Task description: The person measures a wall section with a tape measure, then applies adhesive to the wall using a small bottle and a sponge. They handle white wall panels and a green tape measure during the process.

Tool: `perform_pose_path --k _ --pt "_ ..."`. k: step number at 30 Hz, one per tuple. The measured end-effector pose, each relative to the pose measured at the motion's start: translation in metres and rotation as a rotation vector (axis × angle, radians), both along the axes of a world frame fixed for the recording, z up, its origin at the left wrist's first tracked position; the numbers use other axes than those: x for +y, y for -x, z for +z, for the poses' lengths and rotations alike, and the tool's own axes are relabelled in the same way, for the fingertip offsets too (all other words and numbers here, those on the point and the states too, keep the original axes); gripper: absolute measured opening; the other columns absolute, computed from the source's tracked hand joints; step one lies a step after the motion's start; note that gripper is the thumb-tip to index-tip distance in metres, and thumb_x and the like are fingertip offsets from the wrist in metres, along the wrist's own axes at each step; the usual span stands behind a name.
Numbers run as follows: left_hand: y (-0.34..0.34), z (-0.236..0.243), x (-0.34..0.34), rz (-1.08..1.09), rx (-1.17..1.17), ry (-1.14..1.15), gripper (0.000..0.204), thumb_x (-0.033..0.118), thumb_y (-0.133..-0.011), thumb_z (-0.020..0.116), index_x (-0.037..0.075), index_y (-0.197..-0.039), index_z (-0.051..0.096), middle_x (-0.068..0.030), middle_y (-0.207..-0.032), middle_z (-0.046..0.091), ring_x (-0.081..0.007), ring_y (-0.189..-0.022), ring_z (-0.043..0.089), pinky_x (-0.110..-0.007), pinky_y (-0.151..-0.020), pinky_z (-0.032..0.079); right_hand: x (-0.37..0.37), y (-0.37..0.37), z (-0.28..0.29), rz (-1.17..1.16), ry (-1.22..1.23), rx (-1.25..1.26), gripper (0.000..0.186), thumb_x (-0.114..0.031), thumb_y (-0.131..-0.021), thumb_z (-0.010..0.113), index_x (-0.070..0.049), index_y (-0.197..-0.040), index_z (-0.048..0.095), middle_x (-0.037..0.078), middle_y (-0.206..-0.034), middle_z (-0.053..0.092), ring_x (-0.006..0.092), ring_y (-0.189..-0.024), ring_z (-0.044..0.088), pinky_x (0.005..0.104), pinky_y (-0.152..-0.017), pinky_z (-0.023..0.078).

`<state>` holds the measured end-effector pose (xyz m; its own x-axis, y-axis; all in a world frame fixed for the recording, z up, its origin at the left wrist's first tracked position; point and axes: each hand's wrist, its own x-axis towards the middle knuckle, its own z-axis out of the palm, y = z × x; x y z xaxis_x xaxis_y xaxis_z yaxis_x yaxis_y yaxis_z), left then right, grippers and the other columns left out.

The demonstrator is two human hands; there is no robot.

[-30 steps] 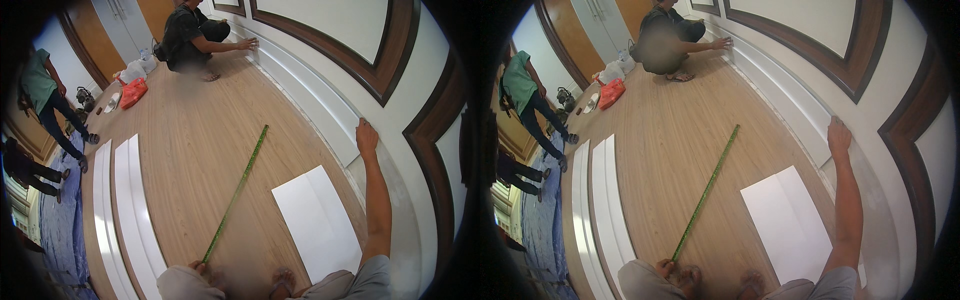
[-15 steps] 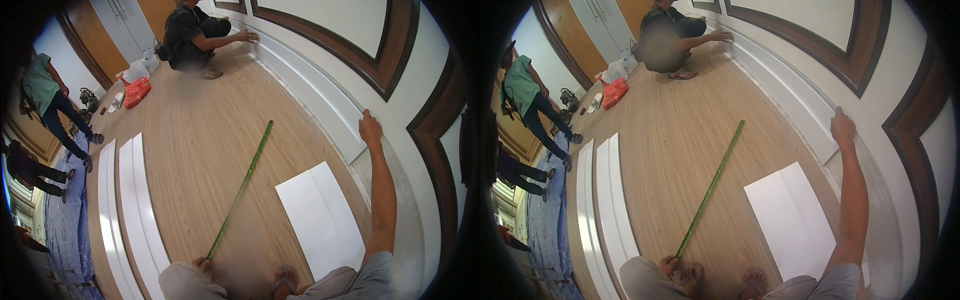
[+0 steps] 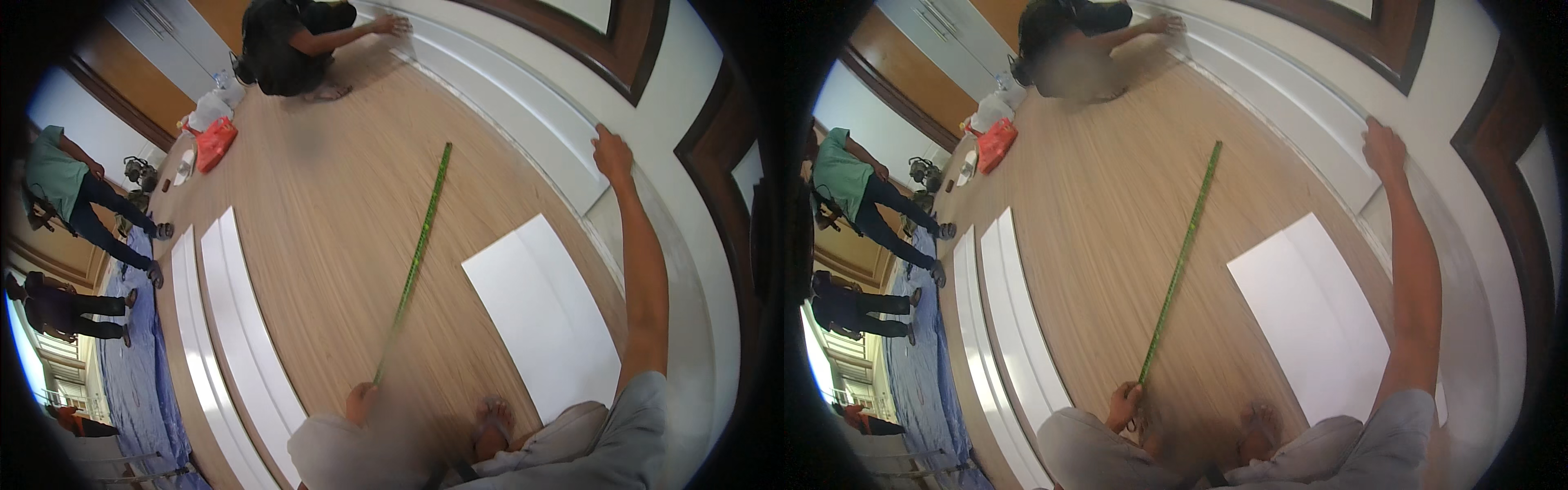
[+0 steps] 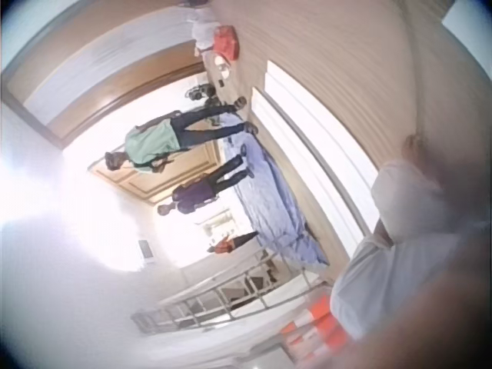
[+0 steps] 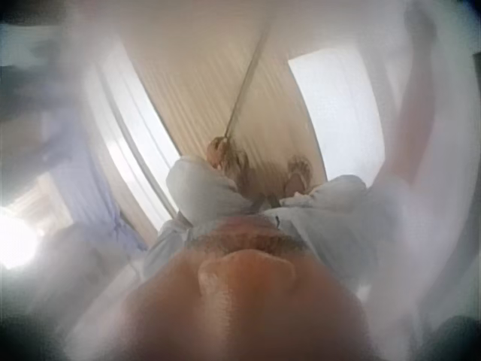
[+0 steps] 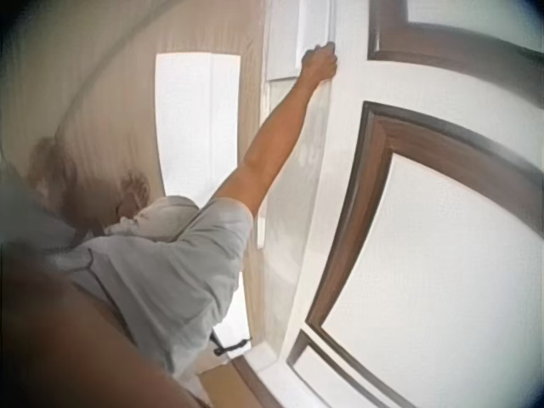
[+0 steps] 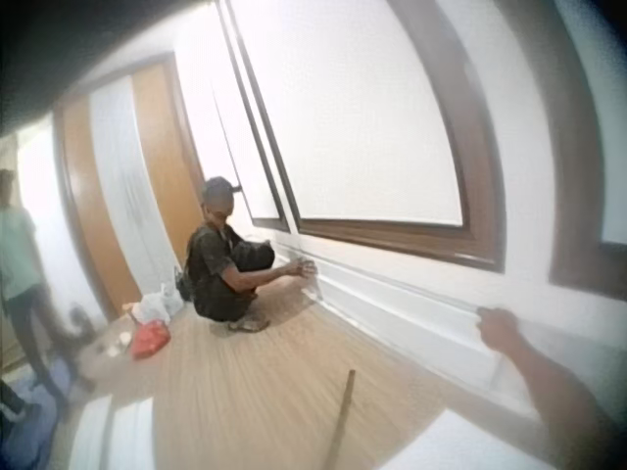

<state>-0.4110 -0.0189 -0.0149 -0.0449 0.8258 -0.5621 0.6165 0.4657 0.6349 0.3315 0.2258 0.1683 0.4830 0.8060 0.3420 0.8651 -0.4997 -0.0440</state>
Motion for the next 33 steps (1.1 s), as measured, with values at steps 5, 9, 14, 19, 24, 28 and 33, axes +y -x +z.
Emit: perform_pose_path --k 5,9,14,19,24,28,33 --pt "-0.011 0.008 0.005 -0.077 0.106 -0.077 0.048 0.041 -0.095 0.065 -0.003 -0.115 0.067 -0.0184 -0.097 0.072 -0.0283 -0.088 0.069 -0.041 -0.078 0.053 0.001 0.014 0.009 -0.057 0.017 -0.026 0.026 -0.024 -0.096 0.064 -0.012 -0.119 0.059 0.021 -0.096 0.071 0.0408 -0.092 0.070 0.0542 -0.077 0.055" --pt "-0.032 0.025 0.012 -0.292 0.227 -0.082 0.052 0.044 -0.094 0.066 0.000 -0.121 0.064 -0.0229 -0.099 0.073 -0.0375 -0.091 0.071 -0.045 -0.079 0.055 0.000 -0.006 -0.008 -0.019 -0.013 -0.045 0.027 -0.023 -0.095 0.064 -0.012 -0.119 0.059 0.021 -0.096 0.071 0.0418 -0.091 0.069 0.0549 -0.076 0.054" --pt "-0.063 0.039 0.036 -0.694 0.464 -0.060 0.066 0.055 -0.096 0.056 0.005 -0.139 0.051 -0.0209 -0.099 0.073 -0.0399 -0.090 0.071 -0.047 -0.078 0.056 0.008 -0.029 -0.059 0.039 -0.257 0.010 0.019 -0.021 -0.096 0.060 -0.008 -0.110 0.063 0.018 -0.100 0.070 0.0392 -0.091 0.066 0.0502 -0.075 0.051" --pt "-0.074 0.047 0.078 -1.321 0.899 0.087 0.088 0.061 -0.092 0.054 0.003 -0.155 0.033 -0.0195 -0.088 0.073 -0.0320 -0.076 0.072 -0.044 -0.067 0.055 0.018 0.005 -0.075 -0.081 -0.274 0.143 0.024 -0.024 -0.095 0.055 -0.008 -0.110 0.067 0.016 -0.106 0.070 0.0351 -0.099 0.063 0.0468 -0.084 0.046" --pt "-0.141 0.119 0.131 -1.357 0.652 -0.536 0.089 0.056 -0.094 0.064 0.013 -0.160 0.022 -0.0167 -0.082 0.073 -0.0302 -0.064 0.070 -0.045 -0.053 0.055 0.006 0.018 -0.045 -0.037 -0.252 0.201 0.029 -0.023 -0.093 0.055 -0.007 -0.112 0.070 0.017 -0.112 0.070 0.0338 -0.109 0.060 0.0470 -0.095 0.042" --pt "-0.294 0.252 0.166 -1.295 -0.545 -0.044 0.032 0.031 -0.101 0.053 0.001 -0.105 0.063 -0.0060 -0.075 0.068 -0.0144 -0.061 0.060 -0.029 -0.057 0.049 0.050 0.010 -0.046 -0.024 -0.246 0.218 0.033 -0.021 -0.092 0.054 -0.006 -0.113 0.074 0.017 -0.116 0.070 0.0327 -0.117 0.058 0.0472 -0.103 0.039" --pt "-0.425 0.386 0.098 -2.044 -0.797 -0.088 0.056 0.029 -0.101 0.059 -0.003 -0.138 0.032 -0.0084 -0.075 0.069 -0.0158 -0.061 0.059 -0.028 -0.062 0.049 0.077 -0.009 -0.066 -0.239 -0.231 0.163 0.027 -0.019 -0.087 0.059 -0.006 -0.103 0.077 0.014 -0.110 0.073 0.0329 -0.106 0.064 0.0553 -0.090 0.046"
